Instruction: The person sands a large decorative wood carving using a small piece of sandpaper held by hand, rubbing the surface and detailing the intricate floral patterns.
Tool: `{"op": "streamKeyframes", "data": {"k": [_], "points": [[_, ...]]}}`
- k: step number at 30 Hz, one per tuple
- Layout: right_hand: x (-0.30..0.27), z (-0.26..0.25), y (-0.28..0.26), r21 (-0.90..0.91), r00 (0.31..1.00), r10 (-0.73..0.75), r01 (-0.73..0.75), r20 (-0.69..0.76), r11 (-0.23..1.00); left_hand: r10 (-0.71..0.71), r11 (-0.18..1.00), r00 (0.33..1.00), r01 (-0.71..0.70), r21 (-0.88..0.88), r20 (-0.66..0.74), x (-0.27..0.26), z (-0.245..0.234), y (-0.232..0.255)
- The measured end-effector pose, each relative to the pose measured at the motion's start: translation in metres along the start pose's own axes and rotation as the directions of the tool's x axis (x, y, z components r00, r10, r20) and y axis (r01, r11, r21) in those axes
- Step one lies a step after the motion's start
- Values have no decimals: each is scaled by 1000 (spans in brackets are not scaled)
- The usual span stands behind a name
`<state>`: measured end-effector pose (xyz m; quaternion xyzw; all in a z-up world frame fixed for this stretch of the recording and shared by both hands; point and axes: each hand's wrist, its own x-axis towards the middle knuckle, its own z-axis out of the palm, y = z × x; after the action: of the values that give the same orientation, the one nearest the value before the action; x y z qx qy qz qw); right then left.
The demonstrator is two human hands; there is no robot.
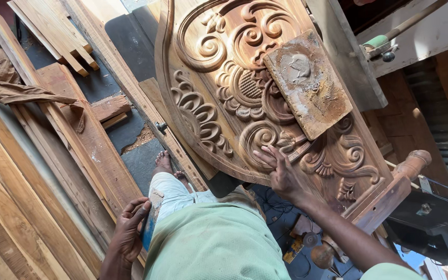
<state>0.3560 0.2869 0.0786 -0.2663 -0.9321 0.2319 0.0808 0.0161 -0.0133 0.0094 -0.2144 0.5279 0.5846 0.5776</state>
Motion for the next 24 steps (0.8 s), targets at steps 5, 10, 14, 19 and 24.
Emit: {"op": "streamKeyframes", "data": {"k": [5, 10, 14, 19, 24], "points": [[3, 12, -9, 38, 1000, -1, 2, -17, 999, 10, 1000, 1000, -10, 0, 6, 1, 1, 3], [-12, 16, -1, -107, 1000, -21, 19, -21, 994, 29, 999, 999, -29, -15, 34, 6, -2, -5], [-21, 16, 16, -40, 996, -83, 82, -39, 996, 80, 996, 995, -77, -48, 66, 8, -13, -16], [-23, 4, 13, -52, 998, -64, 62, -29, 997, 73, 992, 996, -68, -109, 41, 1, -16, -27], [-8, -10, 5, -202, 956, -273, 289, 107, 936, 60, 996, 998, -60, -63, -6, -5, -5, -17]]}}
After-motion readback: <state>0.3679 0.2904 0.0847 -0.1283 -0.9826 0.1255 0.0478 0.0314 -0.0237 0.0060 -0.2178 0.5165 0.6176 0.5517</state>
